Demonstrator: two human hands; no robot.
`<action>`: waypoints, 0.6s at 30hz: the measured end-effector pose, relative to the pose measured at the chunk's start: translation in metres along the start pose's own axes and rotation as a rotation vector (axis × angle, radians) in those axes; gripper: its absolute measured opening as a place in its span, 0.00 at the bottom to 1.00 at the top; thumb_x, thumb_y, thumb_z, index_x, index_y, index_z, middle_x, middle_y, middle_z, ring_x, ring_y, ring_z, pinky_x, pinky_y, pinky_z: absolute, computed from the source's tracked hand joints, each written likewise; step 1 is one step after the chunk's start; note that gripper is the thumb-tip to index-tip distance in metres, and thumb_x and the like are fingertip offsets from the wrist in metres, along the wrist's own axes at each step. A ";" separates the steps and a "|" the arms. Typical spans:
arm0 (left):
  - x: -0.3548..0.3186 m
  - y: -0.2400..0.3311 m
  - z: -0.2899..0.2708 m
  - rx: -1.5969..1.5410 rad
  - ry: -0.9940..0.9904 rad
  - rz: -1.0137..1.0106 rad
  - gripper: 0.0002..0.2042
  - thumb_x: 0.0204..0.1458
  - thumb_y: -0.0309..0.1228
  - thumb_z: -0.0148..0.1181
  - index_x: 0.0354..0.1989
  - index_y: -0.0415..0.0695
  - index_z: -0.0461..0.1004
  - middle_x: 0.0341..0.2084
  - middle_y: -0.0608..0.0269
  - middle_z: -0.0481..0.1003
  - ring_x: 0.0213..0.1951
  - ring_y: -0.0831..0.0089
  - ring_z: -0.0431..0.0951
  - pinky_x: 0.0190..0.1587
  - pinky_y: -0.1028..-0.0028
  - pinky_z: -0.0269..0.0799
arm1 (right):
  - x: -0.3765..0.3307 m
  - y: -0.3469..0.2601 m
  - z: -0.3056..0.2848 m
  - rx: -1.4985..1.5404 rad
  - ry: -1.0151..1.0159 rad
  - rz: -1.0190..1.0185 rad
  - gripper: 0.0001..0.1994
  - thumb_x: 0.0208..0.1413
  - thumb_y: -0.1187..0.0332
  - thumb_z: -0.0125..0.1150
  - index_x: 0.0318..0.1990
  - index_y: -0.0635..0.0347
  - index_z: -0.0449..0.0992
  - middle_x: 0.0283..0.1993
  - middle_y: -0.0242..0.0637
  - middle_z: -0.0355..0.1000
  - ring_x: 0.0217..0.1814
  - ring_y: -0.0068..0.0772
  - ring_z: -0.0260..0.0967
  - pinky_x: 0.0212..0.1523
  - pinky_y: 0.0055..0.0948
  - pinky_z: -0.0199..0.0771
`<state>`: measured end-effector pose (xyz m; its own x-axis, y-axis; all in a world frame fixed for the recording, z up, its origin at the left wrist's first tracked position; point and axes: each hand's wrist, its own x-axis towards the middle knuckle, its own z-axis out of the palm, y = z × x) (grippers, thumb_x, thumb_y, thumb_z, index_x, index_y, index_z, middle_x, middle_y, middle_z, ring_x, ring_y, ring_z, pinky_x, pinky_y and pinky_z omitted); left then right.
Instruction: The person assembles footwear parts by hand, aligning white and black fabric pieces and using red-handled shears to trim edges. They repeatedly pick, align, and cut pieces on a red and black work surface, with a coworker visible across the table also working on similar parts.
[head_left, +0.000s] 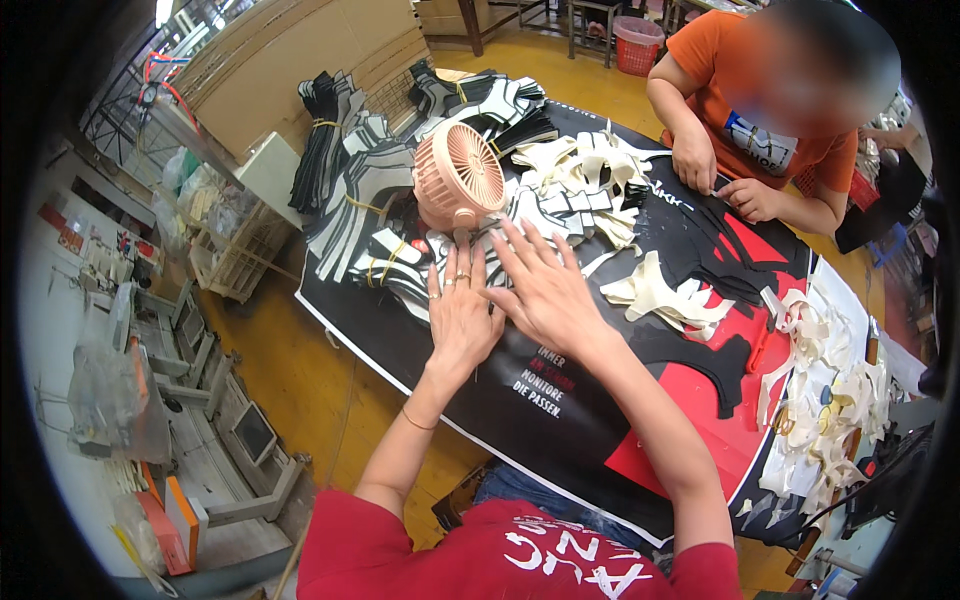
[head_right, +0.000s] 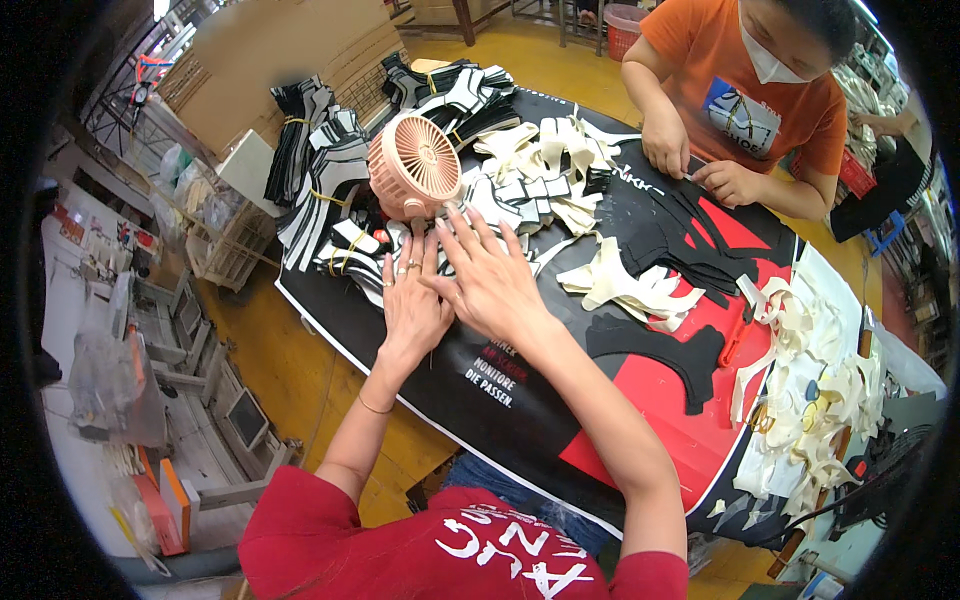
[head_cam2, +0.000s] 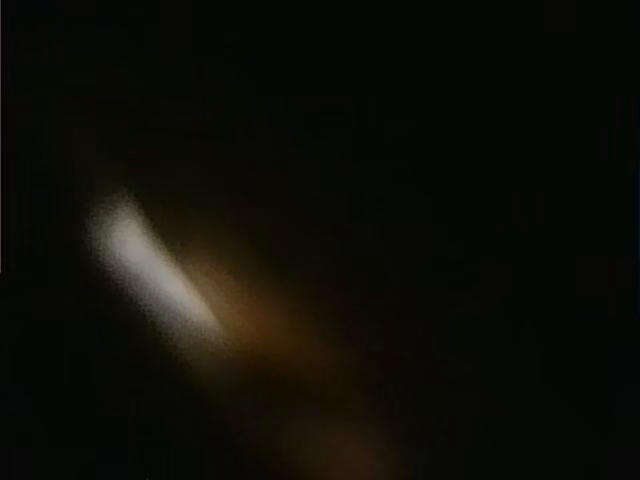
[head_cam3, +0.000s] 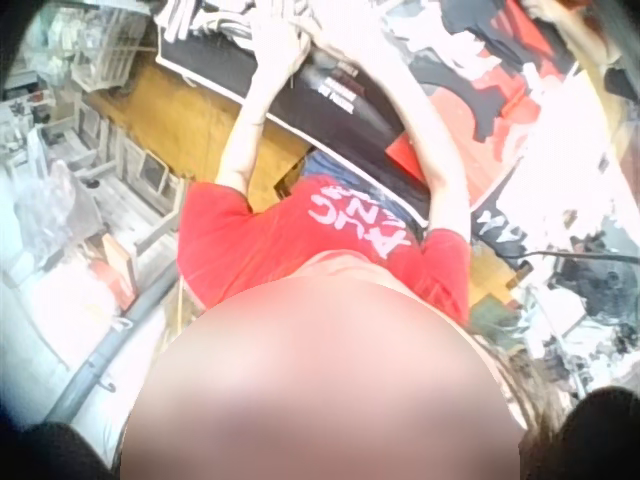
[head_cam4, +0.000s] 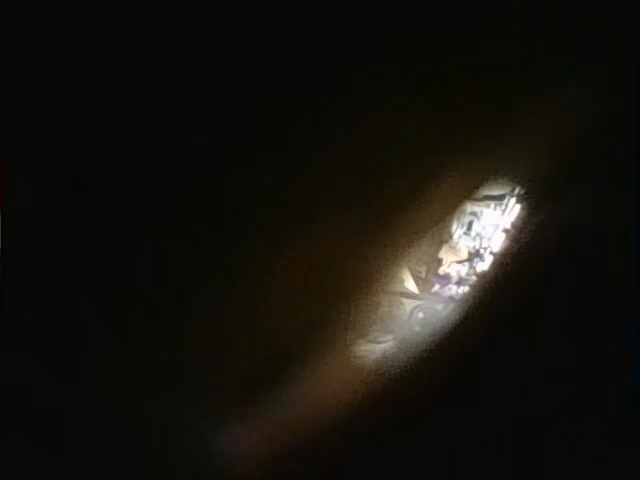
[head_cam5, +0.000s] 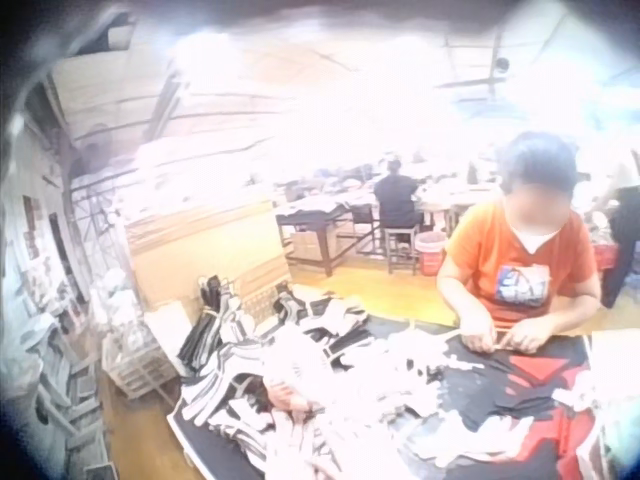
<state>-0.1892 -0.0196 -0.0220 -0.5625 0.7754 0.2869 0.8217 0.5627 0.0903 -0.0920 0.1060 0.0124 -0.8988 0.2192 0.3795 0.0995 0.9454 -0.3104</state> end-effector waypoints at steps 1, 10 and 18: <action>0.000 -0.001 0.001 -0.073 0.044 -0.001 0.38 0.54 0.42 0.55 0.71 0.37 0.52 0.71 0.46 0.51 0.71 0.53 0.51 0.70 0.49 0.43 | 0.016 0.003 0.014 -0.046 -0.130 0.044 0.35 0.66 0.42 0.39 0.69 0.60 0.60 0.75 0.47 0.52 0.78 0.47 0.45 0.74 0.53 0.41; -0.003 -0.004 0.009 -0.085 0.108 0.003 0.37 0.57 0.50 0.55 0.67 0.33 0.58 0.66 0.42 0.59 0.68 0.50 0.59 0.69 0.51 0.47 | 0.001 0.039 0.039 0.179 -0.151 0.310 0.42 0.63 0.34 0.33 0.73 0.59 0.50 0.77 0.42 0.47 0.80 0.38 0.41 0.76 0.52 0.30; 0.001 -0.005 0.010 0.004 -0.014 -0.020 0.37 0.62 0.51 0.45 0.68 0.29 0.53 0.69 0.36 0.53 0.71 0.49 0.51 0.71 0.50 0.39 | -0.005 0.024 0.024 -0.153 0.184 0.277 0.45 0.60 0.37 0.45 0.67 0.76 0.57 0.74 0.57 0.51 0.79 0.45 0.41 0.76 0.51 0.30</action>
<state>-0.1942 -0.0189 -0.0314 -0.5802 0.7677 0.2721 0.8098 0.5795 0.0919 -0.0951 0.1222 -0.0177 -0.7386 0.4982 0.4541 0.4032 0.8663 -0.2948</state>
